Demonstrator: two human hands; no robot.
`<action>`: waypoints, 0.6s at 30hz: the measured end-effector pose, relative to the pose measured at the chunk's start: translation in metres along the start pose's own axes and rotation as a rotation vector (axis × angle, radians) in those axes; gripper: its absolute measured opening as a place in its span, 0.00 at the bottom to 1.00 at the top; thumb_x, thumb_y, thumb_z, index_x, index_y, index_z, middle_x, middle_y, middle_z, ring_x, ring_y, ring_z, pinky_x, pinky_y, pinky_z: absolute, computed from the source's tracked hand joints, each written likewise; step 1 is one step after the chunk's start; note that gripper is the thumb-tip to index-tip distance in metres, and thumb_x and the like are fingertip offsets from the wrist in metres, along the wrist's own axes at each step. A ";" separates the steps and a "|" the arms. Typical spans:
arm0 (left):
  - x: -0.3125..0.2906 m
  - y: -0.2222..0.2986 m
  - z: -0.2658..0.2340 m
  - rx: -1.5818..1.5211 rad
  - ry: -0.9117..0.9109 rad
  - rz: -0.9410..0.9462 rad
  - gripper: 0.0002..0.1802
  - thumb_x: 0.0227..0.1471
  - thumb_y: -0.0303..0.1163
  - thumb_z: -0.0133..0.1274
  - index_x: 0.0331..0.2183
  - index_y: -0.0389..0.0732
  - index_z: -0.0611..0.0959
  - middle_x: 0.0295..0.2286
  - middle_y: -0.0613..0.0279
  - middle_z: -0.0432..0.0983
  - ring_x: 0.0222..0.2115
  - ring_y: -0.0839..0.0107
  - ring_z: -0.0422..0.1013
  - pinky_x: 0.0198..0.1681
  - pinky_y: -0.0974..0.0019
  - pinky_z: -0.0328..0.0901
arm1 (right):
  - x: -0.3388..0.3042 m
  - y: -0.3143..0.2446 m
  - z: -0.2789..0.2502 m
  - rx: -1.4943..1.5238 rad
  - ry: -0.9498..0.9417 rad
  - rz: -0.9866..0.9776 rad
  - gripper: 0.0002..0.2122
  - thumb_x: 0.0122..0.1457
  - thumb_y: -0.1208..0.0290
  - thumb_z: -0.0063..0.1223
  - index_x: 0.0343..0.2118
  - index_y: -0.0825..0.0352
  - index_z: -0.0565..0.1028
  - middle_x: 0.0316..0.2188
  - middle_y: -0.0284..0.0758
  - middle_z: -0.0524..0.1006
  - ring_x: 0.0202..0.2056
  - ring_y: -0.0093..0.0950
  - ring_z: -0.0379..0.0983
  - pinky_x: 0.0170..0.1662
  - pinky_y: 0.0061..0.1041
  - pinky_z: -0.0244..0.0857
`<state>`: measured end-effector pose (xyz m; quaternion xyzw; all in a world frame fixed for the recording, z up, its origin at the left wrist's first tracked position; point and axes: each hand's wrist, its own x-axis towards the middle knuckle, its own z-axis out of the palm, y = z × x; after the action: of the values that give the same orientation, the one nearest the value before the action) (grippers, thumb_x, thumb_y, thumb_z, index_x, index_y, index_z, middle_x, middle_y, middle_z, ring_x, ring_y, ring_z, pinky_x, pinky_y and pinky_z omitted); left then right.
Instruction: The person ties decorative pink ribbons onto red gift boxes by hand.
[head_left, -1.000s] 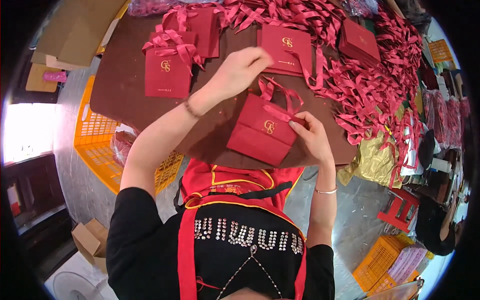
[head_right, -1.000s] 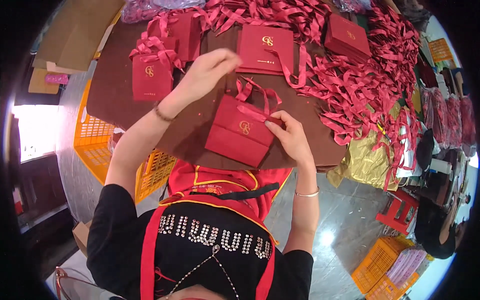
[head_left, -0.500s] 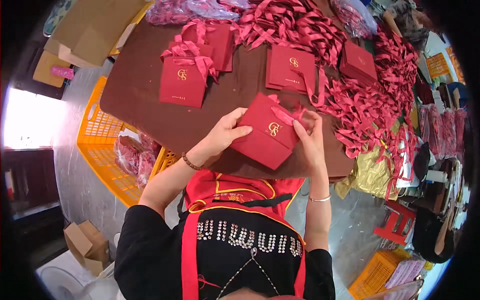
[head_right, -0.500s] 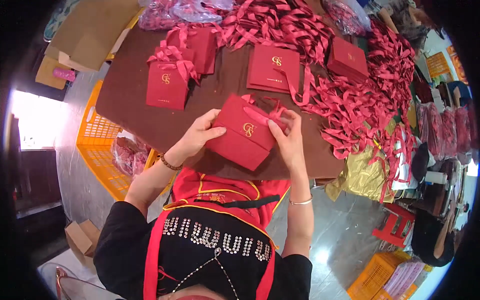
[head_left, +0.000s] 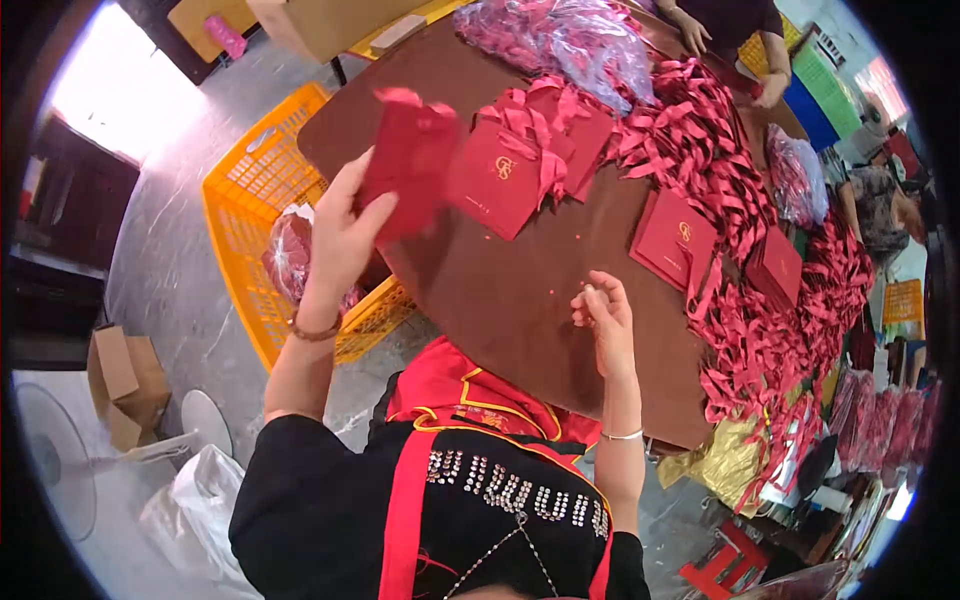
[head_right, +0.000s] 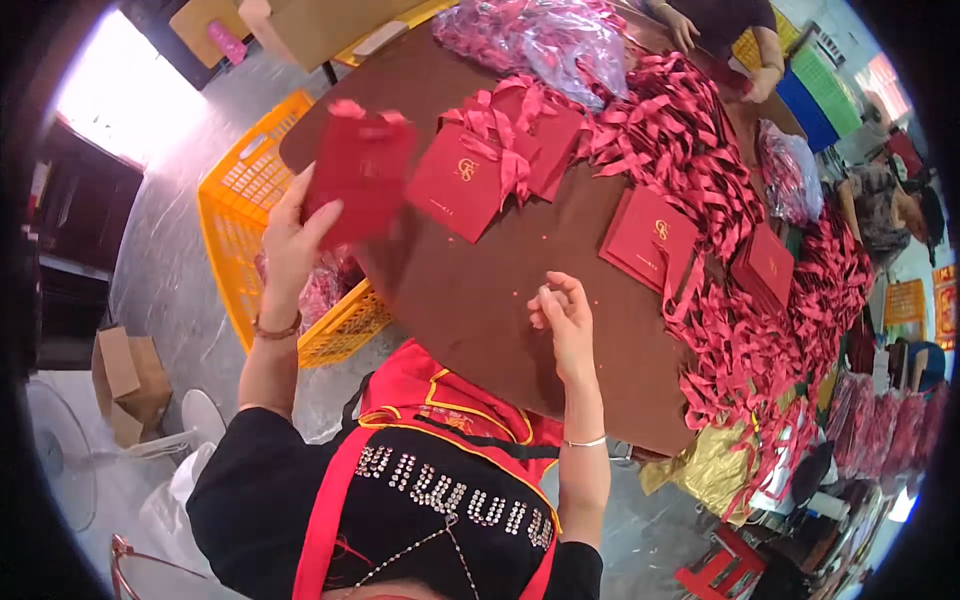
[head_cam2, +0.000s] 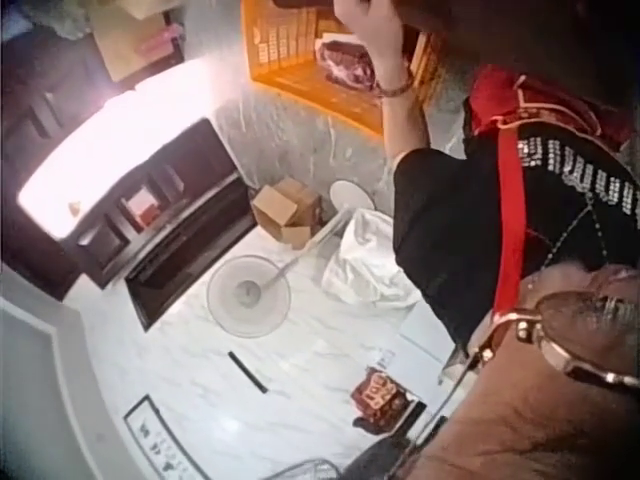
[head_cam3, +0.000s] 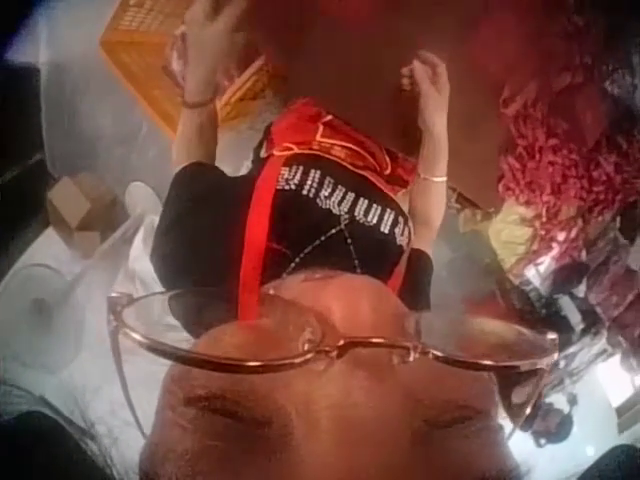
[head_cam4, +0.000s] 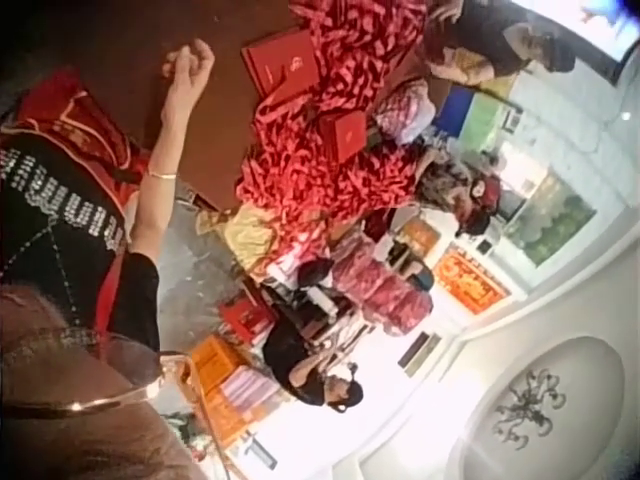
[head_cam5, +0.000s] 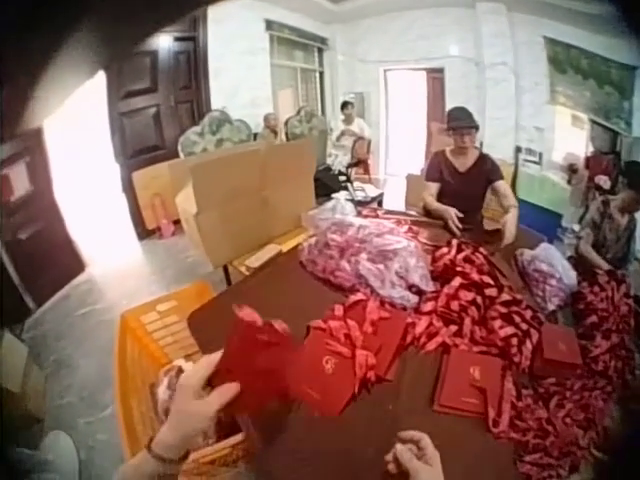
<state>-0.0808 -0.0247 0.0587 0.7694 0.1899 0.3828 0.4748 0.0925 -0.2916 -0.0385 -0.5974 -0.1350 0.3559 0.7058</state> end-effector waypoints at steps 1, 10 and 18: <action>0.005 -0.008 0.009 0.324 0.065 0.176 0.24 0.45 0.25 0.52 0.48 0.38 0.73 0.40 0.55 0.73 0.42 0.63 0.70 0.45 0.67 0.65 | 0.002 0.001 0.003 -0.039 -0.022 0.024 0.13 0.60 0.69 0.47 0.47 0.63 0.66 0.27 0.30 0.74 0.26 0.16 0.67 0.31 0.15 0.62; -0.011 -0.090 0.137 0.934 -0.238 0.295 0.33 0.42 0.41 0.58 0.53 0.53 0.69 0.53 0.61 0.61 0.56 0.51 0.50 0.52 0.34 0.48 | -0.001 0.025 0.008 -0.093 -0.070 0.187 0.10 0.58 0.71 0.51 0.43 0.64 0.69 0.28 0.29 0.74 0.27 0.15 0.68 0.32 0.14 0.63; 0.005 -0.131 0.154 0.812 -0.321 0.448 0.33 0.44 0.29 0.49 0.54 0.58 0.67 0.57 0.62 0.54 0.59 0.43 0.42 0.50 0.23 0.38 | 0.006 0.034 -0.001 0.061 -0.041 0.227 0.09 0.59 0.72 0.49 0.42 0.65 0.69 0.28 0.30 0.74 0.26 0.16 0.69 0.31 0.15 0.65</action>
<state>0.0504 -0.0487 -0.0933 0.9636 0.0777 0.2471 0.0658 0.0861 -0.2876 -0.0722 -0.5797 -0.0697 0.4497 0.6759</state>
